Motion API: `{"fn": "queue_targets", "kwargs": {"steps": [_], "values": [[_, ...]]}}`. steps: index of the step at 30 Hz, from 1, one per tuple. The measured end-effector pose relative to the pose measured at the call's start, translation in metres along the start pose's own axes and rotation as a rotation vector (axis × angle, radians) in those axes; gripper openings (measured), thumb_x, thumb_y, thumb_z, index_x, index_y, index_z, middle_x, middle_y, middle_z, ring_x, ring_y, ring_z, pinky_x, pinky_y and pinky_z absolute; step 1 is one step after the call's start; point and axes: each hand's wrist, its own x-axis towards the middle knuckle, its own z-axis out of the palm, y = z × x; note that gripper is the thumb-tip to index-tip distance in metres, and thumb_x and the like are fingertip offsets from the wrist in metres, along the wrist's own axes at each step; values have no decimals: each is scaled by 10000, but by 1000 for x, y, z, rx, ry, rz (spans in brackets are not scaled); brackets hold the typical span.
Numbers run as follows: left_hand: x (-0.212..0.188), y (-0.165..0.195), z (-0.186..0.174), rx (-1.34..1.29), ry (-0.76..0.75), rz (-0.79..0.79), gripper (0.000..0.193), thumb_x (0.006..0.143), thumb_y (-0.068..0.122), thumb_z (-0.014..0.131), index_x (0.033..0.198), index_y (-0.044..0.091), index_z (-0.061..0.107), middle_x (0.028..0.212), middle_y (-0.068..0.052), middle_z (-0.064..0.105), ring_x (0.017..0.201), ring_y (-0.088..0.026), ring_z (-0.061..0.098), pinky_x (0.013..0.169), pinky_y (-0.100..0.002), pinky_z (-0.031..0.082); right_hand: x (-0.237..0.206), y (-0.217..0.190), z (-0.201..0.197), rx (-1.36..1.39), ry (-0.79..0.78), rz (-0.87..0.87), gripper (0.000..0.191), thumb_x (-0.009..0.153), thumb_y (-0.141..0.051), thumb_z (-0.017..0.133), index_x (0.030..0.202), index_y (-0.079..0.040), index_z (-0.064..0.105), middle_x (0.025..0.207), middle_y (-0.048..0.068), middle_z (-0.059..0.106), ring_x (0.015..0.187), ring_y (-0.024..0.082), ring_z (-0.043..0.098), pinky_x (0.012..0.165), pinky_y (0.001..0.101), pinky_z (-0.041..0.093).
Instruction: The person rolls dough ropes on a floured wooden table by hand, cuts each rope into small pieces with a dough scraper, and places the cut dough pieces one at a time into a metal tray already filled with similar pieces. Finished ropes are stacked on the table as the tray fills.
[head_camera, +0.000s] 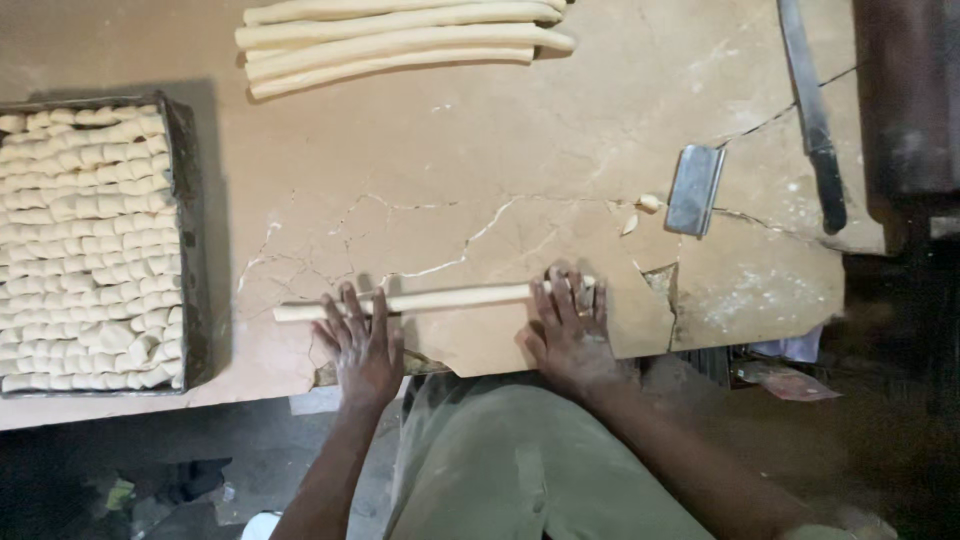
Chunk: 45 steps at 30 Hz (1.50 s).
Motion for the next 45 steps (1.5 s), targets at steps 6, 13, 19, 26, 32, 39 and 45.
{"fn": "queue_targets", "kwargs": {"steps": [6,13,19,26,32,39,45], "values": [[-34,18,17,-14,-95,47,755,928,391,558,1595,160,289,1687,-243,99,1546,-489,18,1140,-783,-23,19,92,-38,-448,9,381,595,959,-572,533,1298,-86,478,1563,440,113,1461,661,41,1120,786,46],[28,-24,32,-50,67,344,496,985,254,624,1453,112,542,1570,-146,467,1507,-349,352,1203,-619,295,101,172,-93,152,341,850,446,963,-213,628,1286,89,572,1214,300,596,1066,431,603,865,514,490],[29,-147,-11,-159,52,296,341,890,177,706,1209,61,671,1399,-152,600,1405,-349,479,1082,-515,441,81,15,-74,1159,455,750,394,1018,-64,569,1369,-32,395,1240,225,664,998,269,789,790,343,637],[34,-235,-49,-164,0,291,296,920,275,717,1157,98,699,1434,-107,578,1412,-315,451,1076,-550,431,91,-244,52,49,-653,147,554,1009,-250,479,1495,-93,265,1122,297,672,1018,471,674,881,594,516],[49,-236,-54,-151,-149,329,381,816,332,752,1126,113,720,1397,-97,538,1379,-332,406,1095,-557,384,128,-313,72,367,-377,110,531,933,-85,535,1373,-13,244,891,345,665,867,511,673,775,602,505],[51,-235,-58,-178,-52,403,374,791,310,754,1108,114,724,1344,-114,557,1343,-347,431,1050,-589,382,149,-309,79,361,-294,186,545,944,-101,559,1357,-11,216,815,315,670,790,517,679,722,599,513],[55,-220,-63,-190,-2,454,321,787,333,760,1054,156,742,1285,-94,575,1336,-332,452,1063,-583,386,138,-289,67,377,-308,168,602,881,-74,589,1346,-30,209,836,319,657,821,524,672,718,615,507]]}}
